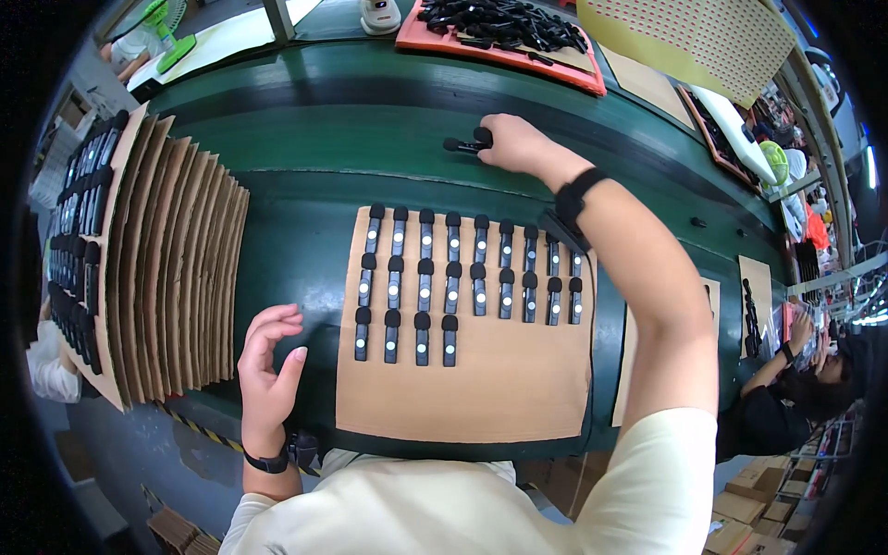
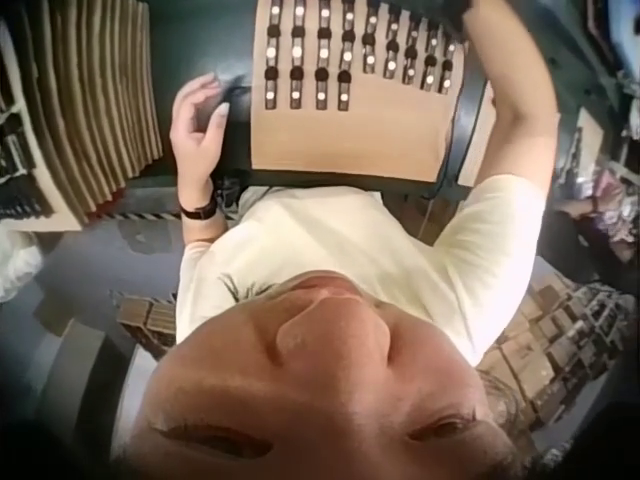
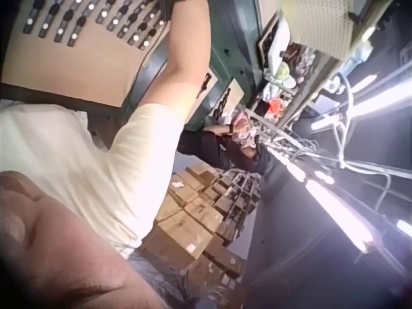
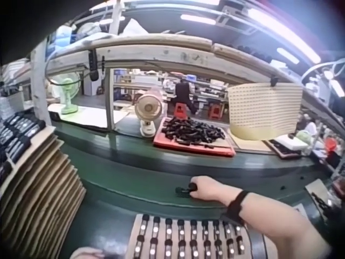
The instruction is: The person picks up a microphone and a clip, fits the clip onto the microphone, and places the assembled unit onto a cardboard sheet, repeating this process for multiple units.
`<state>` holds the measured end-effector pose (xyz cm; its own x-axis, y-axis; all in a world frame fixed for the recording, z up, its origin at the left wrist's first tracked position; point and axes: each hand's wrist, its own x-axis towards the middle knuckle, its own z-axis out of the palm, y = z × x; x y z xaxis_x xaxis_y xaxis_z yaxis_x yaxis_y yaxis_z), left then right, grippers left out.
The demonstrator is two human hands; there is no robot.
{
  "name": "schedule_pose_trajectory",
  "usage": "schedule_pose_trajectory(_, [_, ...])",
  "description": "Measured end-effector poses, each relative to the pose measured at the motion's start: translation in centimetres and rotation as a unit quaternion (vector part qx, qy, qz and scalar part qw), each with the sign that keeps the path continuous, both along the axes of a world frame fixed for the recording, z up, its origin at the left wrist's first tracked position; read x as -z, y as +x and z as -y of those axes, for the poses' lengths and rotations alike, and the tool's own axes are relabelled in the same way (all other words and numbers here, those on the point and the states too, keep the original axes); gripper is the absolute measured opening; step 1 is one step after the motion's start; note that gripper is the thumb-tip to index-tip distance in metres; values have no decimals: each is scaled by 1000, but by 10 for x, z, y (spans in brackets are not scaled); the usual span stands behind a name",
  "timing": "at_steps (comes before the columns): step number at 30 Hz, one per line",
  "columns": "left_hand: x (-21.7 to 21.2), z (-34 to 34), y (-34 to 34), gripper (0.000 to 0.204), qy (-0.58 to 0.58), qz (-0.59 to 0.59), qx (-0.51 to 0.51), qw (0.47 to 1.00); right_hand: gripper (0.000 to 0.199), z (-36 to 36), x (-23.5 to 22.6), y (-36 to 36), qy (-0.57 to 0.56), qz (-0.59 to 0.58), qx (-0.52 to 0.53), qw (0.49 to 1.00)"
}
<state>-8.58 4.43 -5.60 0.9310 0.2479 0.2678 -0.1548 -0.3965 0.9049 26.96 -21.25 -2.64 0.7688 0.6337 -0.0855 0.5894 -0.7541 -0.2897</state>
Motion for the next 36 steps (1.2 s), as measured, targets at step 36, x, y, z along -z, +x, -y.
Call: schedule_pose_trajectory(36, [-21,83,-15,30,51,83,256,962,36,46,12,-344,500,-82,2,862])
